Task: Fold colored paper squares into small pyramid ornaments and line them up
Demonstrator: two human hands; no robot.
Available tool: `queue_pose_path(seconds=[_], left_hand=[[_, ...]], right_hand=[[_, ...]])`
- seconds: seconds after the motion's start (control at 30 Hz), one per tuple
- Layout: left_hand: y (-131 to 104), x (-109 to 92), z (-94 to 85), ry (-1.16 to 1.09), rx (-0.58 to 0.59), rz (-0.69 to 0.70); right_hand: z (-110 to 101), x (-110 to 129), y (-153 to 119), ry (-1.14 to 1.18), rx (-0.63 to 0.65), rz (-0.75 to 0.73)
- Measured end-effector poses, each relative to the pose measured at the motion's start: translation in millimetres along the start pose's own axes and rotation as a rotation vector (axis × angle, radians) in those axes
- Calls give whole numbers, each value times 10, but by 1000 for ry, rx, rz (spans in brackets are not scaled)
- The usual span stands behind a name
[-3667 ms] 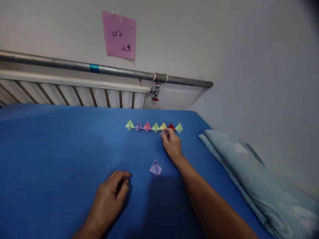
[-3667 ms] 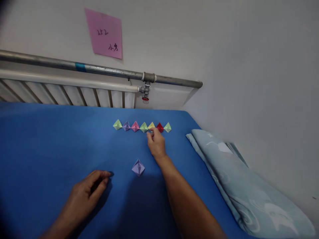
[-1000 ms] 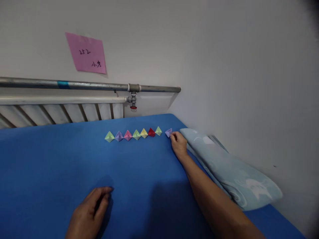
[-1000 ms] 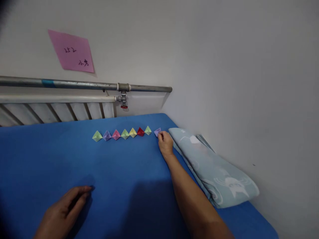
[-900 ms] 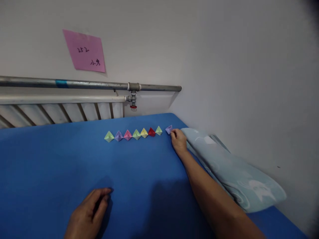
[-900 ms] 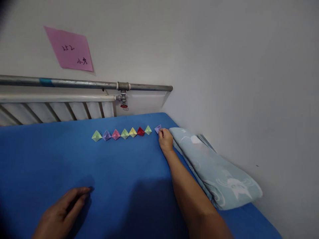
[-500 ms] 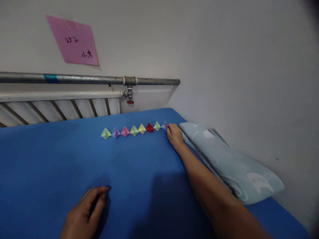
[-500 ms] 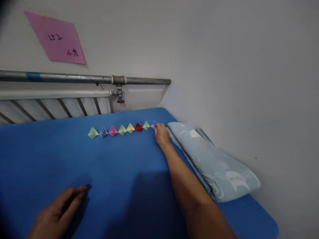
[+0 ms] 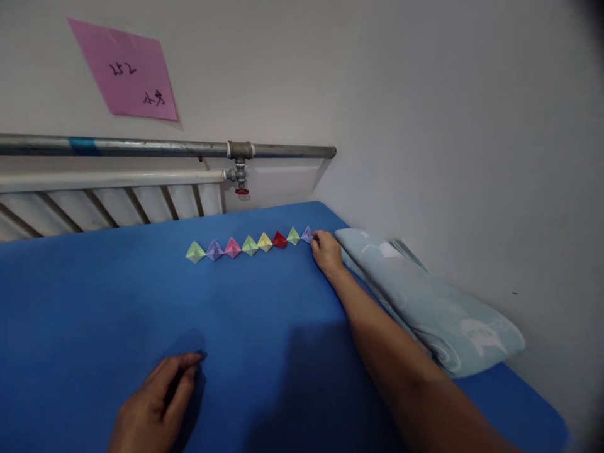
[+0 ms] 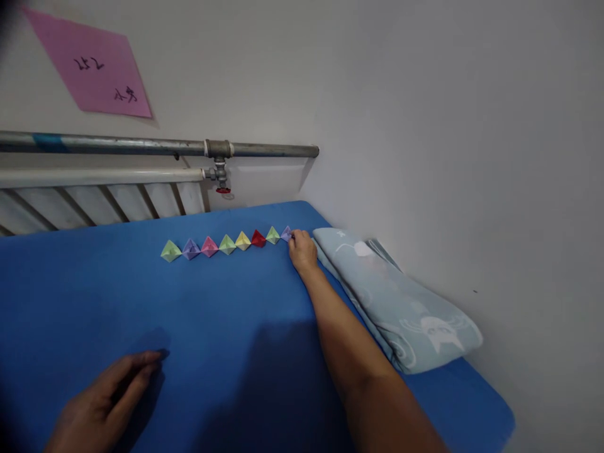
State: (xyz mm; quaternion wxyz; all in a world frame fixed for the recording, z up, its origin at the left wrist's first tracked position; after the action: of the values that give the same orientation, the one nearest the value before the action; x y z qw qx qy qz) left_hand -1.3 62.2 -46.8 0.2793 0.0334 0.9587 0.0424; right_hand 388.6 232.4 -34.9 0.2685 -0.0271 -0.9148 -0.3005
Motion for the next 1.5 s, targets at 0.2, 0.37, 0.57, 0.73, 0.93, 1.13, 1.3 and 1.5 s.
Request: queue_pose_path(seconds=[0.2, 0.37, 0.57, 0.73, 0.93, 1.13, 1.3, 1.5], left_hand=[[0, -6, -2, 0, 5, 3], [-3, -18, 0, 1, 7, -1], [-5, -12, -3, 10, 9, -12], [1, -14, -1, -4, -2, 4], [0, -20, 8, 8, 10, -8], [1, 0, 9, 11, 15, 1], [-1, 1, 7, 6, 10, 7], [19, -73, -16, -22, -17, 15]], right_hand=[[12, -23, 8, 15, -12, -19], [15, -31, 8, 23, -12, -27], [18, -27, 10, 26, -1, -16], [18, -26, 14, 34, 1, -9], [25, -38, 25, 45, -6, 0], [26, -42, 29, 72, -16, 0], [-7, -22, 2, 99, -57, 1], [-122, 15, -164, 145, -120, 5]])
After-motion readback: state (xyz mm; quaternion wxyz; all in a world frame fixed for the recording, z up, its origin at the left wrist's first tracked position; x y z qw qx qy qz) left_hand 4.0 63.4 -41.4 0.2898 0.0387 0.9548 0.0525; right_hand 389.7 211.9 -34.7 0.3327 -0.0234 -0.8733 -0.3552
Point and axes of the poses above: each hand's wrist, its own y-axis towards the middle knuckle, its own z-axis out of the palm, x = y × z, the point moved 2 cm from there along y, towards the middle knuckle, and after that the axes turned 12 degrees about y, right-handed, at the moved point
